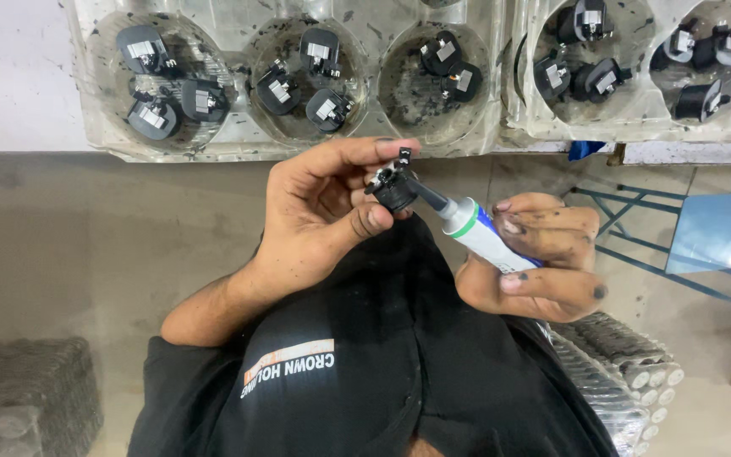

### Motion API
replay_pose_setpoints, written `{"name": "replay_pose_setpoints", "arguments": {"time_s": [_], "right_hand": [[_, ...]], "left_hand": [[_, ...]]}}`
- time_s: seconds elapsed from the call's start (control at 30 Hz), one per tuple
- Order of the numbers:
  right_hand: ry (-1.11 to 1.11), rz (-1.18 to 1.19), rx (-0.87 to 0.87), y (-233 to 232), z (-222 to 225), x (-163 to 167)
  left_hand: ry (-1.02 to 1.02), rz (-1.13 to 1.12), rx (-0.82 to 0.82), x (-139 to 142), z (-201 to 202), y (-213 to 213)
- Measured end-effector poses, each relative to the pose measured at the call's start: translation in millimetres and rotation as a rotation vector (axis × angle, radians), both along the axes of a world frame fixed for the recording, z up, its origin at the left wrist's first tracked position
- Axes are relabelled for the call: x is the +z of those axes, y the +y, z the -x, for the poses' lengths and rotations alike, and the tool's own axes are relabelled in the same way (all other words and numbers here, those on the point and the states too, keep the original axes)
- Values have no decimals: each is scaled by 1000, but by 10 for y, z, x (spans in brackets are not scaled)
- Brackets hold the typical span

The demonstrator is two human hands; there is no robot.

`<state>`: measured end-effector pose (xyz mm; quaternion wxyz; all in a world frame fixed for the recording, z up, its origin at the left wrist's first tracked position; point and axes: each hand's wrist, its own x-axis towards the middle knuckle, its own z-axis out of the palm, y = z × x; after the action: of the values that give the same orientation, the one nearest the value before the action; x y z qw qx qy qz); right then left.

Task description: The person sits on the floor with trays of black electrical plug components in front of them. They pick up a plug component with one hand, hold an adhesive tube in the other, and squeeze adhesive onto each component, placing it back in the tray and repeating. They occasionally wipe the tube with a blue cloth.

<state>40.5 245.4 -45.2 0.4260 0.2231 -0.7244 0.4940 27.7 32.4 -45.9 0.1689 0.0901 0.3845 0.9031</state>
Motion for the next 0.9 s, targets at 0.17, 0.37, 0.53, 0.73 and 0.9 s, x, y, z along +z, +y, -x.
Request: {"name": "replay_pose_setpoints", "arguments": {"time_s": [0.17, 0.37, 0.53, 0.73, 0.9], "right_hand": [[-49, 97, -61, -85, -19, -36], [-86, 110, -91, -161, -31, -10], [-144, 136, -84, -203, -60, 43], [-112, 86, -101, -29, 52, 17], [33, 287, -250, 197, 115, -21]], "left_hand": [[0, -35, -33, -47, -25, -30], [-8, -43, -45, -84, -4, -74], [-13, -47, -66, -113, 1, -94], [101, 256, 39, -12, 213, -76], [434, 679, 180, 219, 587, -55]]}}
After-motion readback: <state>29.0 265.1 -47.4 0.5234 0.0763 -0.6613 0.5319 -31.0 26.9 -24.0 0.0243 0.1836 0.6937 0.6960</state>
